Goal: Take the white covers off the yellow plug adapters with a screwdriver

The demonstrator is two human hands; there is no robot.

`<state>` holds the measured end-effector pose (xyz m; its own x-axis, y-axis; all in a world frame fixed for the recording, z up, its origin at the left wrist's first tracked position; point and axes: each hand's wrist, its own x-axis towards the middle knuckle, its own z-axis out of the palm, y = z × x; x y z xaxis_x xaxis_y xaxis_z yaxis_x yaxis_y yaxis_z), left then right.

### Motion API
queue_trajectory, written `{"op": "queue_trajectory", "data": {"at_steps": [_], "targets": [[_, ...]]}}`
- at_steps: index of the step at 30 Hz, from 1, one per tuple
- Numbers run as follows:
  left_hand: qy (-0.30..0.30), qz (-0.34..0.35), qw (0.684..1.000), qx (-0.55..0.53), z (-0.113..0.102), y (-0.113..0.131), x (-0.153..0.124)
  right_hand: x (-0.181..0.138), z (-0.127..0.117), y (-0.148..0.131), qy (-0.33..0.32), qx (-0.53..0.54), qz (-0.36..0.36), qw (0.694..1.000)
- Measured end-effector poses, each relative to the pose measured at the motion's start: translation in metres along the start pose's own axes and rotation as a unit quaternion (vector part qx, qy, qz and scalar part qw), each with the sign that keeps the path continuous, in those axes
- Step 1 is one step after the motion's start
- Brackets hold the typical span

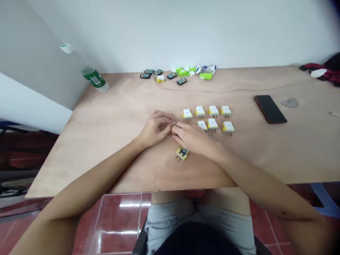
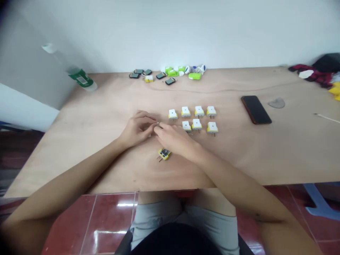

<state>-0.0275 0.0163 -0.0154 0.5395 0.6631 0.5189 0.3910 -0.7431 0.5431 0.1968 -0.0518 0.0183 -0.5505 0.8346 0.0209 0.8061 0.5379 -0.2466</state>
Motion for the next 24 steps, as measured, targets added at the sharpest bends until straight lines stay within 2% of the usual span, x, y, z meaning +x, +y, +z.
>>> {"op": "queue_trajectory", "data": {"at_steps": [6,9,13,20,24], "targets": [[-0.029,0.016,0.999,-0.015,0.001,0.003,-0.003,-0.014,-0.005,0.011,-0.025,0.124,-0.088,0.988],[-0.048,0.029,0.998,-0.014,0.001,0.003,-0.004,-0.018,-0.009,0.017,-0.010,0.170,-0.065,0.983],[-0.073,0.035,0.997,-0.007,0.001,0.002,-0.005,-0.019,-0.012,0.021,0.010,0.152,-0.016,0.988],[-0.088,0.058,0.994,-0.007,-0.003,0.003,-0.005,-0.015,-0.005,0.016,0.000,0.162,-0.049,0.986],[-0.098,0.044,0.994,-0.017,-0.003,0.002,-0.004,-0.015,-0.005,0.010,0.004,0.154,-0.042,0.987]]}}
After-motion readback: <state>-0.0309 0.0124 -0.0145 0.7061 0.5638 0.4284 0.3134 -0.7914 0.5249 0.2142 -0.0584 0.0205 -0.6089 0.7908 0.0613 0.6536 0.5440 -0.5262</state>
